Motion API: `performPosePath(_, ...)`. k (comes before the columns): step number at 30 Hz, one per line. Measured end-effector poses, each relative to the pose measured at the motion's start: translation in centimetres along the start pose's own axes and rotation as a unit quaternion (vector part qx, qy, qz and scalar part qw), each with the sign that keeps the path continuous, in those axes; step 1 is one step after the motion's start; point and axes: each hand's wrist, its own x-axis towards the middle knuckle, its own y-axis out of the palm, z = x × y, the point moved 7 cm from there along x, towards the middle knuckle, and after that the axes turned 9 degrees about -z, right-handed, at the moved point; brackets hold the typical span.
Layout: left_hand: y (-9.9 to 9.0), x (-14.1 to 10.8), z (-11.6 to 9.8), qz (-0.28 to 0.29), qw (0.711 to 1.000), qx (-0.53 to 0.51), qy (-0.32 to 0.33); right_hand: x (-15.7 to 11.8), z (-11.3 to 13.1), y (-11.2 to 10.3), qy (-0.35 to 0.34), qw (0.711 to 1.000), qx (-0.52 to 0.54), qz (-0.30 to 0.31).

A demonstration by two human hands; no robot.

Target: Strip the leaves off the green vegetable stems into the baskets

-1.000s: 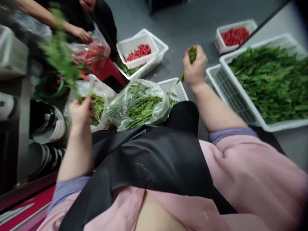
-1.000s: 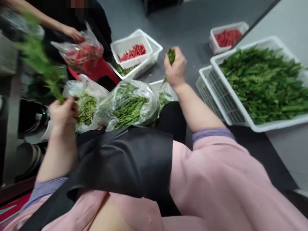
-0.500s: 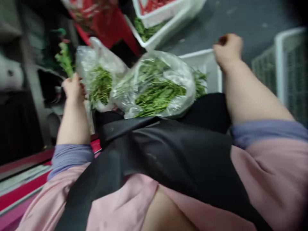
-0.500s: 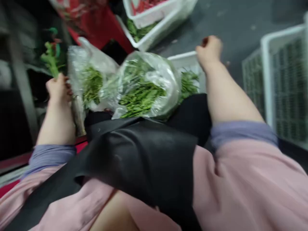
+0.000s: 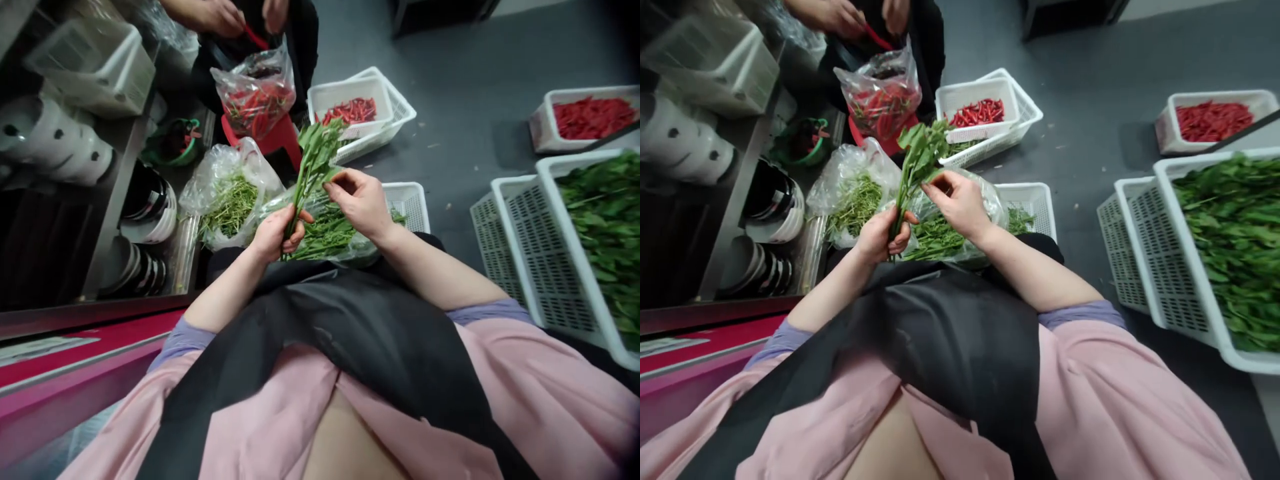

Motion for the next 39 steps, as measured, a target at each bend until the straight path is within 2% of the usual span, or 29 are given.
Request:
performPosePath(3, 0.7, -1.1, 0.4, -0.007, 1.0, 0.015, 0.024, -1.8, -1.0, 1.6, 0.066, 0.994, 0.056, 0.067)
performPosePath(5, 0.8, -1.8, 0.5, -0.018, 0.999, 0.026, 0.037, -2.8, -1.6, 2.5, 0.089, 0.989, 0.089, 0.078)
performPosePath(11, -0.6, -2.7, 0.2, -0.071, 0.992, 0.031, 0.101, -3.2, -2.5, 2.6, 0.098, 0.988, 0.118, 0.029)
performPosePath(14, -1.7, -2.7, 0.0, -0.065, 0.993, -0.008, 0.102, -2.4, -2.6, 1.7, 0.13, 0.977, 0.168, 0.007)
performPosePath(18, -3.2, -2.6, -0.3, -0.053, 0.992, -0.051, 0.102, -1.0, -1.4, 0.3, 0.126, 0.964, 0.232, -0.042)
performPosePath(20, -3.7, -2.5, -0.3, -0.048, 0.992, -0.058, 0.102, -0.9, -0.8, 1.2, 0.137, 0.964, 0.229, -0.013)
performPosePath(22, -3.9, -2.4, -0.3, -0.042, 0.992, -0.062, 0.101, -1.5, -0.7, 3.2, 0.171, 0.963, 0.203, 0.04)
performPosePath(25, -3.9, -2.4, -0.1, -0.033, 0.993, -0.065, 0.093, -2.9, -0.9, 6.5, 0.239, 0.945, 0.192, 0.114)
performPosePath(27, -3.9, -2.6, 0.0, -0.021, 0.994, -0.062, 0.086, -3.5, -0.8, 8.0, 0.259, 0.931, 0.217, 0.135)
performPosePath(29, -3.9, -2.7, 0.0, -0.006, 0.995, -0.055, 0.087, -3.5, -0.5, 8.8, 0.256, 0.929, 0.231, 0.136)
performPosePath(33, -4.2, -3.1, -0.2, 0.005, 0.993, -0.038, 0.109, -3.0, -0.5, 9.1, 0.225, 0.95, 0.191, 0.101)
performPosePath(36, -4.2, -3.1, -0.1, -0.009, 0.992, -0.031, 0.125, -2.8, -0.8, 8.7, 0.203, 0.963, 0.166, 0.067)
performPosePath(39, -4.5, -3.0, 0.0, -0.035, 0.989, -0.034, 0.138, -2.6, -0.9, 8.3, 0.209, 0.96, 0.178, 0.053)
